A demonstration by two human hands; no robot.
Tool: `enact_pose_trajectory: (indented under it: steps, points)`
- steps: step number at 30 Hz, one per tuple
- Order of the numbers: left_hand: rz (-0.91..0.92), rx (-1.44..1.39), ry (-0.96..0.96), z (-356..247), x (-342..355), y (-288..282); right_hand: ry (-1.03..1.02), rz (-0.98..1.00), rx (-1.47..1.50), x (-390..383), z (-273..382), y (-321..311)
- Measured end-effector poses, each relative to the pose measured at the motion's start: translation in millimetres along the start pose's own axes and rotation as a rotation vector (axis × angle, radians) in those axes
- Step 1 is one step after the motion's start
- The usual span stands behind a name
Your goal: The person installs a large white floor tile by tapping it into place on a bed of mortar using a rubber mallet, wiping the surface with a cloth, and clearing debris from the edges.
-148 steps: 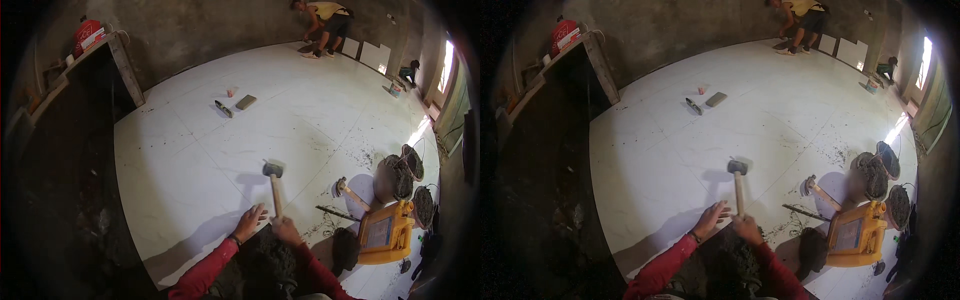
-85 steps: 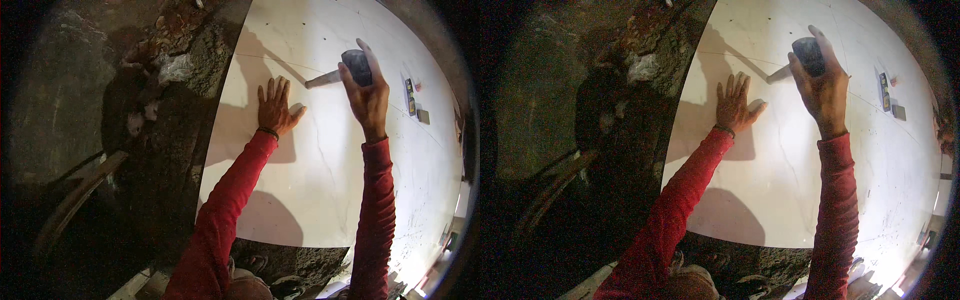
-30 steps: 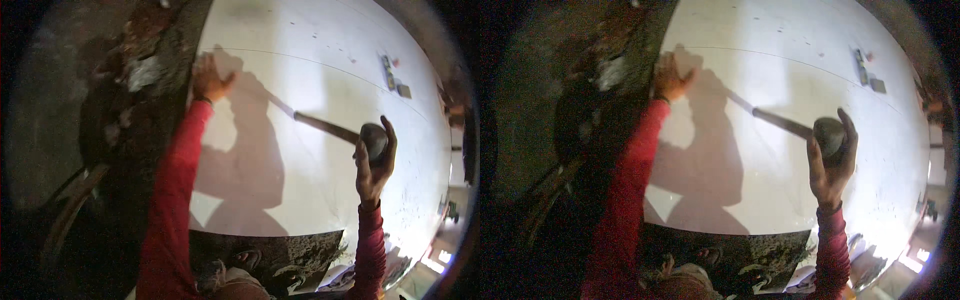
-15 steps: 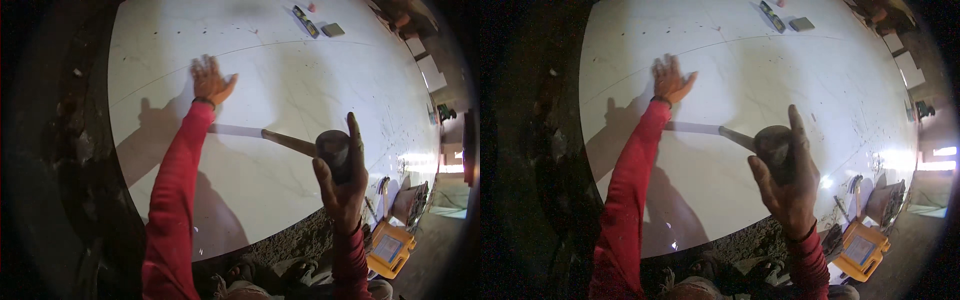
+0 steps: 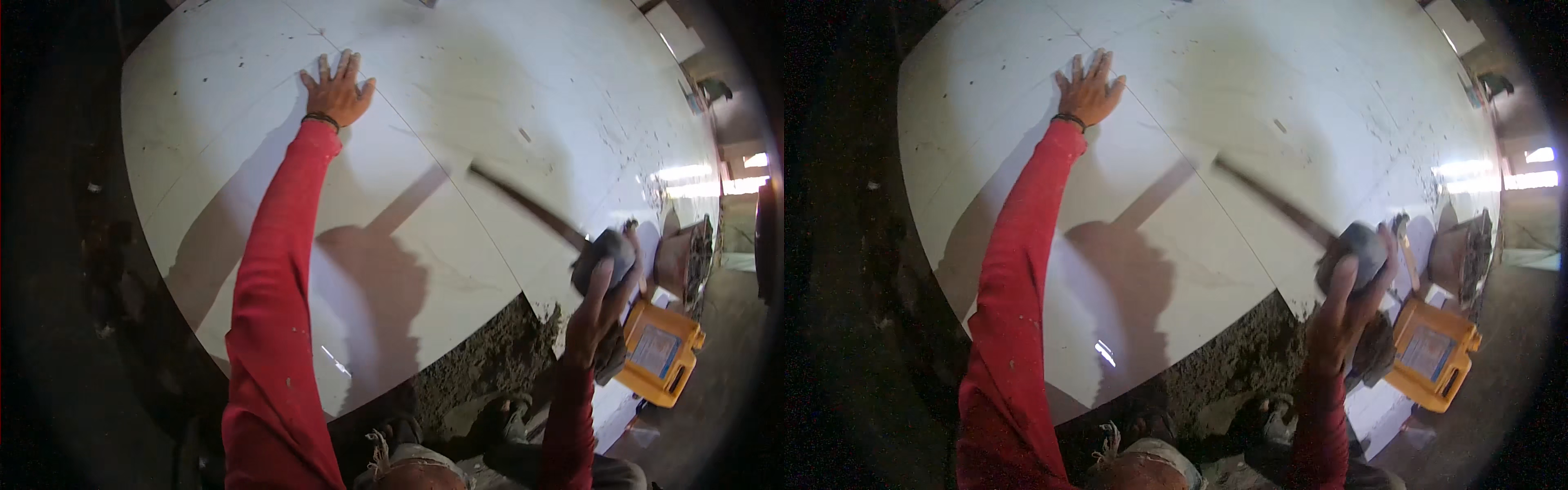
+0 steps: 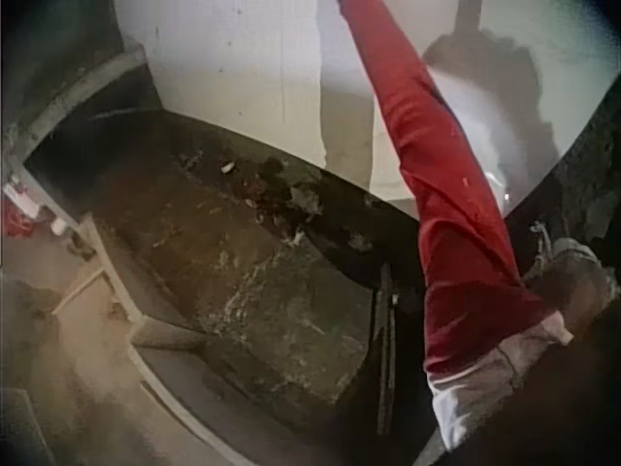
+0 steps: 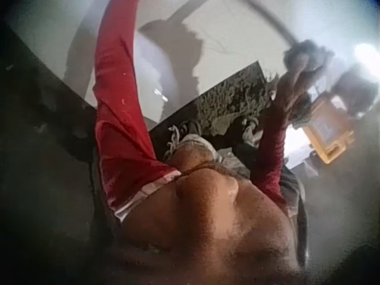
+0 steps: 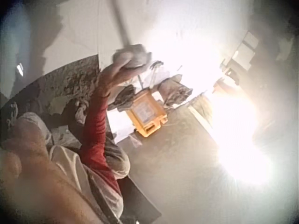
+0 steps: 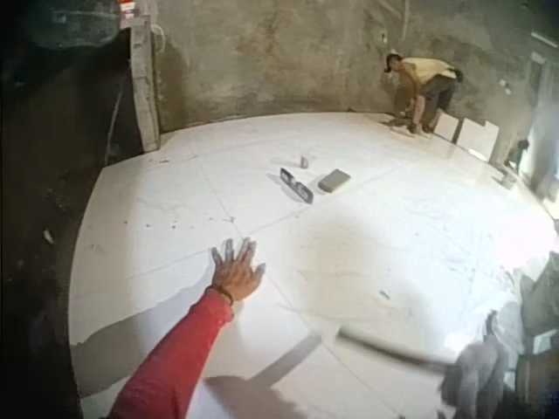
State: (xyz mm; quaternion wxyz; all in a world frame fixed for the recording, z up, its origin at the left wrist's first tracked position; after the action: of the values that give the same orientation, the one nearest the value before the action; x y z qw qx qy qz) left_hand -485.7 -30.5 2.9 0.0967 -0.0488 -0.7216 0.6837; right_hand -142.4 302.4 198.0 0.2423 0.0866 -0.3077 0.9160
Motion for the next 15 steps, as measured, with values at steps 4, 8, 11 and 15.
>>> enact_pose_trajectory:
  steps: [4, 8, 11, 15]
  points:
    - [-0.049, 0.027, 0.057, -8, -18, -6, 0.235, -0.050, 0.492, 21, -141, -3]
    - [-0.013, 0.018, 0.103, -62, -48, 0, 0.393, -0.155, 0.600, 47, -203, 9]
    - [-0.062, 0.027, 0.183, -74, -81, -10, 0.470, -0.149, 0.420, 52, -212, 26]
    - [-0.112, -0.085, 0.335, -115, -122, -18, 0.539, -0.259, 0.183, 57, -284, 1]
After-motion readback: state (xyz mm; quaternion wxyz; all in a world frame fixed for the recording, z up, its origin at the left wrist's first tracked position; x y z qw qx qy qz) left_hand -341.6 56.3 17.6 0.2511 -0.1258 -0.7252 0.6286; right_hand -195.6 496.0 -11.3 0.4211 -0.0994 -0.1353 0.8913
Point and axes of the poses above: each hand's wrist, its own x-axis towards the middle knuckle, its own y-axis out of the palm, z = x × y, the point moved 7 cm from there along x, towards the middle knuckle, and after that the axes turned 9 degrees about z, right-handed, at the moved point
